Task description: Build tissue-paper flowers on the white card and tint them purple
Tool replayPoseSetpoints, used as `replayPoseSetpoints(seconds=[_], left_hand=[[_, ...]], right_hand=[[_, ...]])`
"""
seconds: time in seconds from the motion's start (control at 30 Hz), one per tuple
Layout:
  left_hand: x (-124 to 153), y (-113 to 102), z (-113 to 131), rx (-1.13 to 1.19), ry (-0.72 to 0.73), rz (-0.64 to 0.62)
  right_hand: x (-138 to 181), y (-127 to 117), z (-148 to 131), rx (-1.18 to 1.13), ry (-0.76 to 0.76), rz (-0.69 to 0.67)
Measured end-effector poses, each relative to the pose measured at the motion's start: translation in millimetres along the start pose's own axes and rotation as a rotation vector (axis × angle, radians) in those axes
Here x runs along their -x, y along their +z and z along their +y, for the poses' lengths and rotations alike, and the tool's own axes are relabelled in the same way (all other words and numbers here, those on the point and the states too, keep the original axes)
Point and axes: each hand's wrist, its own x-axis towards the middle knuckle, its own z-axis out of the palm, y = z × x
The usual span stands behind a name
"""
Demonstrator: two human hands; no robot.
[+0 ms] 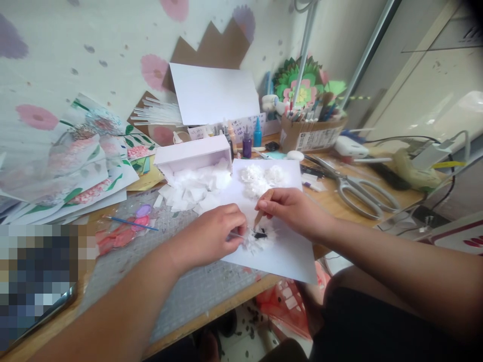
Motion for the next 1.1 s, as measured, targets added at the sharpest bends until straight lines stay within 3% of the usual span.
replayPoseSetpoints(seconds=[0.4, 0.53, 0.77, 0.93, 1.1], left_hand=[[2.3, -17.5, -1.0, 0.366, -0.169, 0.114], [1.2, -11.2, 9.9, 0.585, -0.245, 0.058], [-10.8, 12.6, 17.9, 0.455, -0.309, 0.066], [-10.9, 15.4, 13.9, 0.386, -0.302, 0.133], [-12.6, 16.3, 11.7, 0.368, -0.282, 0.149]], right_hand=[[0.1, -2.1, -1.4, -0.039, 0.036, 0.006], [0.4, -1.7, -2.6, -0.048, 0.043, 0.024], [-1.3, -3.3, -3.6, -0.090, 0.017, 0.059], [4.1, -7.5, -8.0, -0.104, -0.062, 0.062], [8.9, -5.3, -9.3, 0.051, -0.152, -0.009]])
